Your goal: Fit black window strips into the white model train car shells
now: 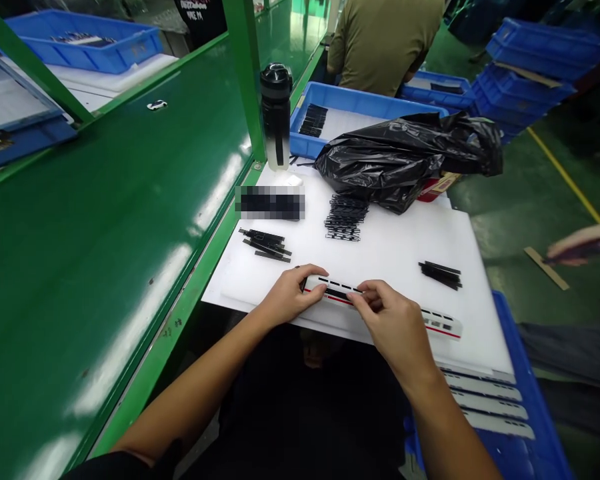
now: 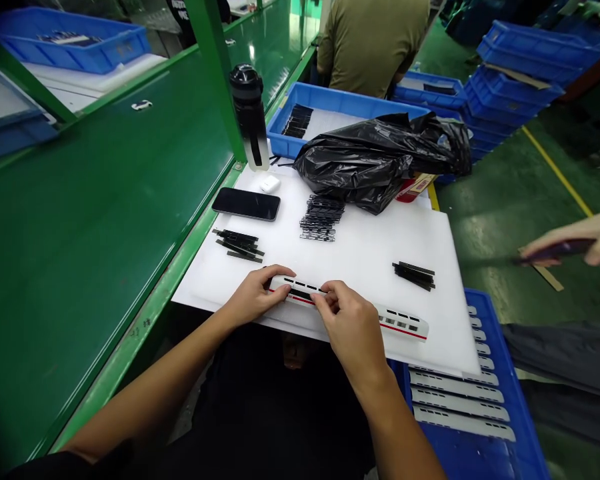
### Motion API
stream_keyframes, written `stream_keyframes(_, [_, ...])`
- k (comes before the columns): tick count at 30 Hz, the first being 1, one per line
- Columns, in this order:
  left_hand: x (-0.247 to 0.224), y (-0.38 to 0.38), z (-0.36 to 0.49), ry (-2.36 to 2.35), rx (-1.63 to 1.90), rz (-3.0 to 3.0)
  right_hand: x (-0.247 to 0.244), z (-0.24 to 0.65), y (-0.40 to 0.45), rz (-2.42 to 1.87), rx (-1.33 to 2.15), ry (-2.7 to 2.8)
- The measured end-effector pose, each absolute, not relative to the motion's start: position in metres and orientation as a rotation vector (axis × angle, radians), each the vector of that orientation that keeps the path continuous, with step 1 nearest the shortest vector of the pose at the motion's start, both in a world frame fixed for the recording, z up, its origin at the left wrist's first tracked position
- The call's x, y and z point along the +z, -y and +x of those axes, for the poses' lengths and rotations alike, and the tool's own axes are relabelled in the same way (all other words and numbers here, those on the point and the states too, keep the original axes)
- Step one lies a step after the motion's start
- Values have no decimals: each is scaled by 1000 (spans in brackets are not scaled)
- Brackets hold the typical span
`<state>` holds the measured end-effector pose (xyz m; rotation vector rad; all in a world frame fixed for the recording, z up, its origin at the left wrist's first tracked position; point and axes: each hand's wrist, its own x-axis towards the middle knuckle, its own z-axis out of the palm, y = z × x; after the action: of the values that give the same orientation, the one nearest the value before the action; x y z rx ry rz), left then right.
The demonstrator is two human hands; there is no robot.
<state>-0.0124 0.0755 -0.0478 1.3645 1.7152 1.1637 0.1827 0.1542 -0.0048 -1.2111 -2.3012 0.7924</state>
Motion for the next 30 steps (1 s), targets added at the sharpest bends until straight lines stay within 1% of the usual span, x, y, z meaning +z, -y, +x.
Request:
stream_keyframes(7, [-49, -73, -13, -1690, 1163, 1387, -4, 189, -159, -1029, 355, 2514])
stream_keyframes(9, [-51, -72, -13, -1685, 1162, 1409, -4, 192, -166, -963, 314, 2547])
stream_keyframes(14, [-54, -71, -9, -1697, 1164, 1540, -12, 194, -177, -811, 645, 2651])
stream_keyframes(16, [-55, -70, -7, -1706, 1160, 1609, -17, 194, -176, -768, 661, 2600])
stream_keyframes(19, [-56, -70, -6, -1687, 1162, 1658, -21, 197, -172, -698, 594, 2539])
stream_keyframes(22, [-56, -68, -6, -1646, 1167, 1656, -17, 204, -172, -730, 628, 2580])
stream_keyframes(26, [-55, -67, -7, -1640, 1139, 1643, -3, 211, -180, -860, 838, 2761])
stream_keyframes(30, [-54, -67, -8, -1630, 1117, 1640, 4, 214, -186, -884, 973, 2758])
